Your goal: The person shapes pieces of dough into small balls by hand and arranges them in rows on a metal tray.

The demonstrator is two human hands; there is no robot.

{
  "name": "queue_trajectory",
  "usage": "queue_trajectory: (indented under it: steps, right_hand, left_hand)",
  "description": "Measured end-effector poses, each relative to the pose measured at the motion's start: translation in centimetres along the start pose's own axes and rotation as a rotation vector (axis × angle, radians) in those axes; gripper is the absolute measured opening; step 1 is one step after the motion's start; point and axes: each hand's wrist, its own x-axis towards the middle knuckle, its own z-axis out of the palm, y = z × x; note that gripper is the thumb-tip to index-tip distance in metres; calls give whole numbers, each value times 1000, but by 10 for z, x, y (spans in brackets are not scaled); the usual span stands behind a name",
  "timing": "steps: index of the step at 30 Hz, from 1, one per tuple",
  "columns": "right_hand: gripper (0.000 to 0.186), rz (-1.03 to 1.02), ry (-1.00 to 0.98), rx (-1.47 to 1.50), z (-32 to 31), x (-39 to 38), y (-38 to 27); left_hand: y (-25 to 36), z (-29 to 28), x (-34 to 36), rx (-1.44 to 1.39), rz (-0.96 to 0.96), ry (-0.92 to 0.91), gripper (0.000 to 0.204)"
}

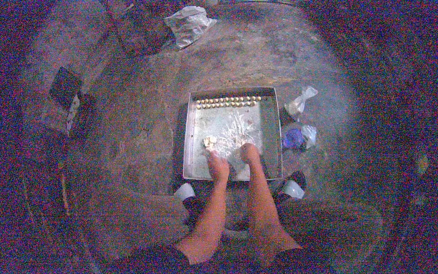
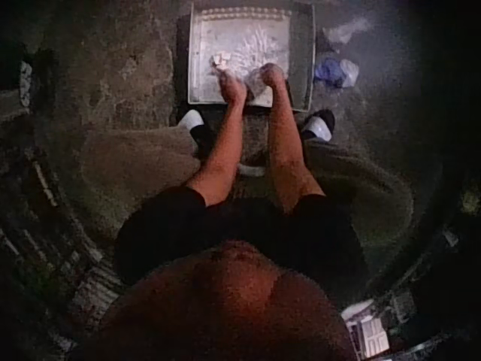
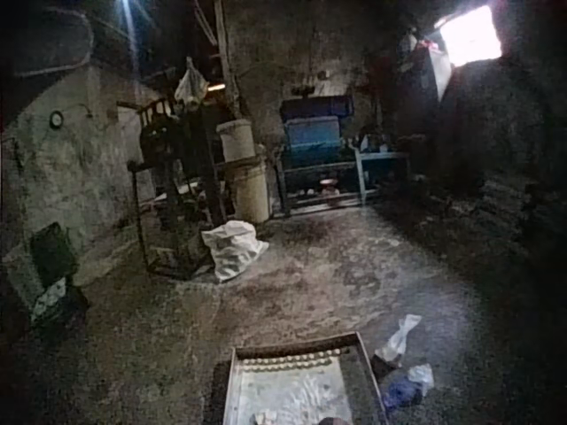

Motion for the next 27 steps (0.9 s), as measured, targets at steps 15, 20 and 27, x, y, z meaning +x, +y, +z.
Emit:
queue_trajectory:
  steps: [15, 20, 27]
  right_hand:
    - [61, -31, 282, -54, 13, -19, 9]
    - [57, -71, 327, 113, 12, 5, 9]
    - [46, 23, 278, -26, 7, 29, 0]
  left_hand:
    - [36, 48, 18, -574, 359, -439, 59]
    - [32, 47, 38, -274, 267, -207, 63]
    - [48, 42, 44, -737, 291, -542, 48]
